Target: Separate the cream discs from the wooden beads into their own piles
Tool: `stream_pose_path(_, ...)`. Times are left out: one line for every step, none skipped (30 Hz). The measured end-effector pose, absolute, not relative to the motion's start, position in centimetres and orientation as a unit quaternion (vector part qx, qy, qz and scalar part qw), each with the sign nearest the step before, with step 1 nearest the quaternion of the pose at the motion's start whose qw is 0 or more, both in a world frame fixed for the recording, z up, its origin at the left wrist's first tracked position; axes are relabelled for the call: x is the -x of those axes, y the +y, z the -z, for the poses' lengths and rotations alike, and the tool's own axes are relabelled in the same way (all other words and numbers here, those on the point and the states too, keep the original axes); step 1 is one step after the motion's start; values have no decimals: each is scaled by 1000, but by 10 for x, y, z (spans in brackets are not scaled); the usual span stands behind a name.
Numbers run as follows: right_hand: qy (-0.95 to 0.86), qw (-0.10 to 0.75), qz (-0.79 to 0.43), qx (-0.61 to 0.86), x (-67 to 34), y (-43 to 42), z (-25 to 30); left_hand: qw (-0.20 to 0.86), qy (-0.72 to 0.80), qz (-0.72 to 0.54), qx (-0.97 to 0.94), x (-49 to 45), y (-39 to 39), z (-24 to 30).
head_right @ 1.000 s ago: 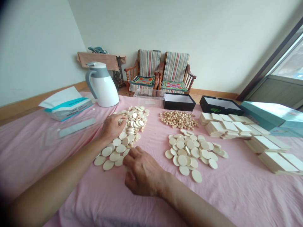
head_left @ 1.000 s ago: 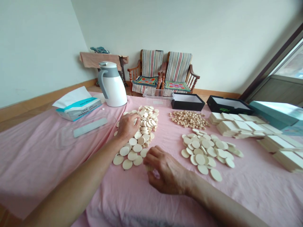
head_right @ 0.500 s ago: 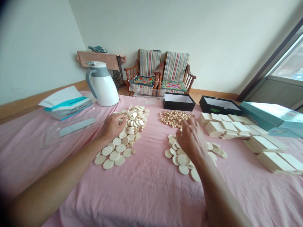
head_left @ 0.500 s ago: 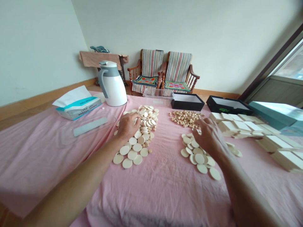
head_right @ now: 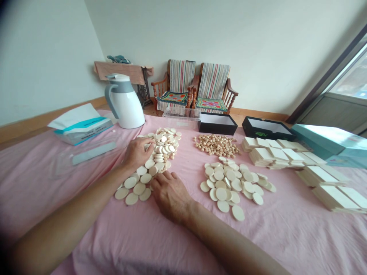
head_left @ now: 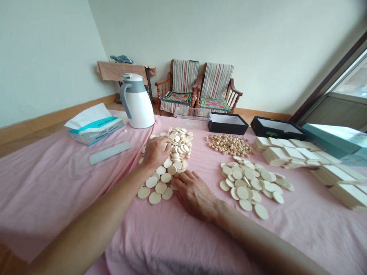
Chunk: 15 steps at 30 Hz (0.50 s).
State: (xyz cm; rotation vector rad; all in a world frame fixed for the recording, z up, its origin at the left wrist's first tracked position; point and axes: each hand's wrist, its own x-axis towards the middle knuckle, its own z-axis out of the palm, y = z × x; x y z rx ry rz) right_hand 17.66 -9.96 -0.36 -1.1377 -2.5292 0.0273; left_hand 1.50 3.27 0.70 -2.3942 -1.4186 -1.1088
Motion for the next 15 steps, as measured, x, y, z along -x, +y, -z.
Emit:
stream_pose_path(-892, 190, -15, 411, -176, -99, 5, 71, -473, 368, 797, -15, 33, -7)
stream_pose_path(-887, 198, -22, 417, -175, -99, 5, 70, -473, 368, 797, -15, 33, -7)
stream_pose_path(-883, 207, -30, 420, -175, -98, 4, 68, -475, 368, 797, -15, 33, -7)
stream_pose_path(-880, 218, -40, 419, -175, -98, 3, 67, -477, 368, 796, -15, 33, -7)
stream_pose_path(-877, 232, -49, 417, -176, -98, 0, 66, -479, 368, 795, -15, 32, -8)
stream_pose_path(-874, 247, -58, 414, -179, -98, -3, 66, -480, 368, 794, -15, 32, -8)
stream_pose_path(-869, 266, -65, 412, -182, -98, -7, 65, -480, 367, 794, -15, 32, -8)
stream_pose_path(-862, 285, -70, 412, -188, -97, -12, 64, -481, 366, 795, -15, 32, -8)
stream_pose_path(-853, 303, -69, 419, -194, -96, -17, 63, -481, 365, 795, -15, 32, -8)
stream_pose_path(-843, 315, -62, 432, -202, -95, -21, 63, -481, 364, 795, -15, 32, -8)
stream_pose_path(-832, 317, -49, 453, -212, -94, -26, 62, -481, 364, 795, -15, 33, -7)
stream_pose_path(-820, 309, -28, 482, -222, -92, -31, 62, -481, 365, 795, -14, 33, -7)
stream_pose_path(-809, 284, -4, 515, -234, -91, -35, 61, -480, 367, 794, -14, 33, -7)
stream_pose_path(-793, 251, 26, 554, -247, -91, -39, 60, -479, 369, 794, -14, 33, -7)
stream_pose_path(-771, 209, 53, 599, -259, -90, -43, 59, -478, 370, 794, -14, 33, -7)
